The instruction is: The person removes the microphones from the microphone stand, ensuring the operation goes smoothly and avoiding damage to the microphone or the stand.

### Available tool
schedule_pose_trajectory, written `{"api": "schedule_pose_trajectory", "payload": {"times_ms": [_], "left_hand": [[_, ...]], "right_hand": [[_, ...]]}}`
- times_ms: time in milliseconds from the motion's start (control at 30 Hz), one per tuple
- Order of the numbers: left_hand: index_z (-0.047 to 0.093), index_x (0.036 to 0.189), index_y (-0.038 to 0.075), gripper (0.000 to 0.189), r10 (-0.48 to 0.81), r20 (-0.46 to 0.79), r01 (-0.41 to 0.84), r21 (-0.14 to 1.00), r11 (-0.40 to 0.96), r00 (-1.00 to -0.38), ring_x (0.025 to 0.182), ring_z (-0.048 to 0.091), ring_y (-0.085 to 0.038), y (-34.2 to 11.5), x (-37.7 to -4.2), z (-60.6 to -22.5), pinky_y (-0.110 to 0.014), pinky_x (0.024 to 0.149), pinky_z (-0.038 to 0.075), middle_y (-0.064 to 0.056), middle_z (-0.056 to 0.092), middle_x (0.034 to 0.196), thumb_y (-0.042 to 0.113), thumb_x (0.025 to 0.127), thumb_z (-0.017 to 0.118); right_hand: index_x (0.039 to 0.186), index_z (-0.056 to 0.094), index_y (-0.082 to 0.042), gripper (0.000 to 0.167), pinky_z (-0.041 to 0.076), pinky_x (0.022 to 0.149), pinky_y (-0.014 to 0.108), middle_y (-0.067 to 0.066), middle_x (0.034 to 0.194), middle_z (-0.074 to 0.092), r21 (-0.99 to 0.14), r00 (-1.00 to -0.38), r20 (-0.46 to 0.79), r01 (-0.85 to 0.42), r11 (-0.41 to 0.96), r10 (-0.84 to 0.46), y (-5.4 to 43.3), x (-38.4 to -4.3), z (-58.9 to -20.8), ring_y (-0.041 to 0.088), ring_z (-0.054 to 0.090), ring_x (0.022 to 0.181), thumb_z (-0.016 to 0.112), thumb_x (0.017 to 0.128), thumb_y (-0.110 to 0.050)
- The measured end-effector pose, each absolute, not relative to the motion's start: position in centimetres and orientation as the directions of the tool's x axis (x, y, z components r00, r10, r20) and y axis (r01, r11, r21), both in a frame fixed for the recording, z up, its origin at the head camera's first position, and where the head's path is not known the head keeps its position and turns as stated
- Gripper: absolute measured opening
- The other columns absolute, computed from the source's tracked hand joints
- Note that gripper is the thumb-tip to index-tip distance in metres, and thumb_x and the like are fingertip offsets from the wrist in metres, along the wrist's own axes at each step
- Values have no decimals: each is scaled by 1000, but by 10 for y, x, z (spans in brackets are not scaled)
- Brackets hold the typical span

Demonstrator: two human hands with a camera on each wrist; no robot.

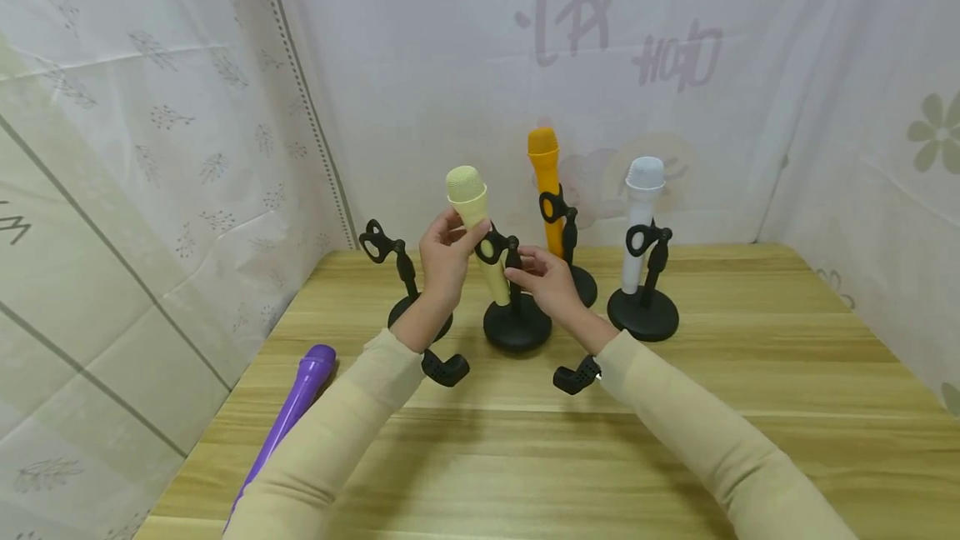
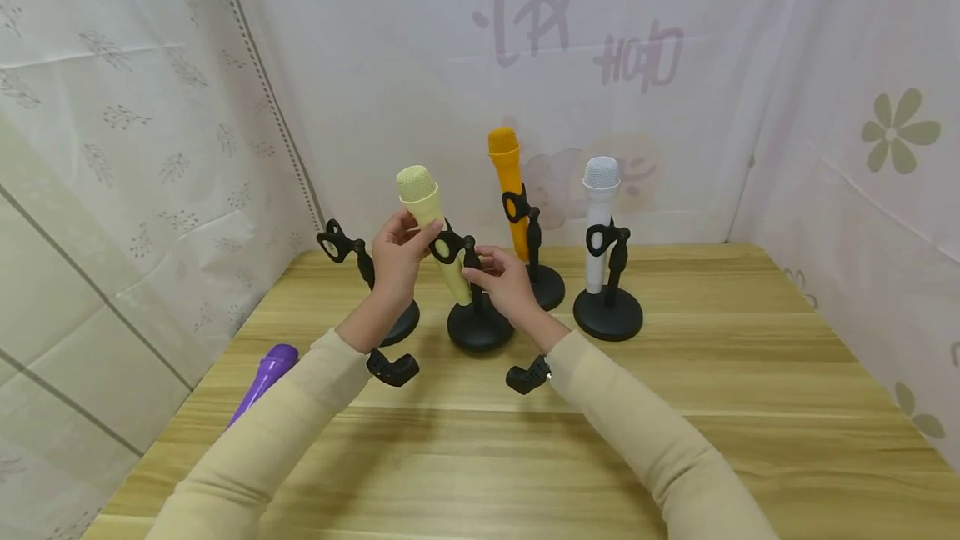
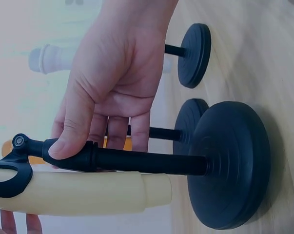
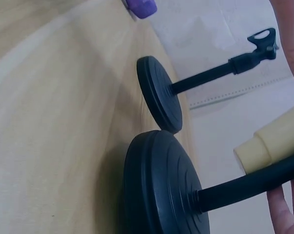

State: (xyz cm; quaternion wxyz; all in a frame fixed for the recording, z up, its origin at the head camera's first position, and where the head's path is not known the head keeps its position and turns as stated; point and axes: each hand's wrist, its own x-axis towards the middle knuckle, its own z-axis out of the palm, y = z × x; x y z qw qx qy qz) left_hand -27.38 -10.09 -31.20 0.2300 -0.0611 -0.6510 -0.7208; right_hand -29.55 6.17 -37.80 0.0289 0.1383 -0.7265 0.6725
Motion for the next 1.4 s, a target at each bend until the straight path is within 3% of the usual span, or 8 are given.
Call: {"api": "schedule_pose_trajectory", "payload": {"times_ms": [333, 867, 1400], "left_hand": [[67, 113, 6, 34, -191, 355, 378, 920, -106, -915, 90, 59, -15, -94, -260, -306, -28, 75, 52, -3, 64, 103, 17, 83, 79], [66, 115, 8, 35, -114, 297, 311, 942, -126, -948, 93, 59, -17, -87, -242, -308, -32, 81, 53, -3, 63, 104, 18, 83, 79], [67, 115, 6, 35, -75, 298, 306, 942, -140, -952, 88, 58, -18, -78, -227, -308, -31, 78, 54, -5, 63, 103, 14, 83, 79]], "right_hand": [[128, 60, -1, 45, 54, 85, 46, 19, 111, 66, -969, -964, 237, -244, 46, -122, 73, -275, -372, 24, 65, 96, 74, 86, -9], [117, 63, -1, 35, 57, 76, 34, 11, 97, 68, -961, -956, 267, -273, 39, -120, 86, -250, -377, 17, 66, 86, 76, 85, -7], [121, 61, 1, 40, 56, 75, 28, 13, 100, 66, -965, -967, 239, -247, 91, -93, 98, -228, -379, 15, 65, 86, 76, 85, -7]]}}
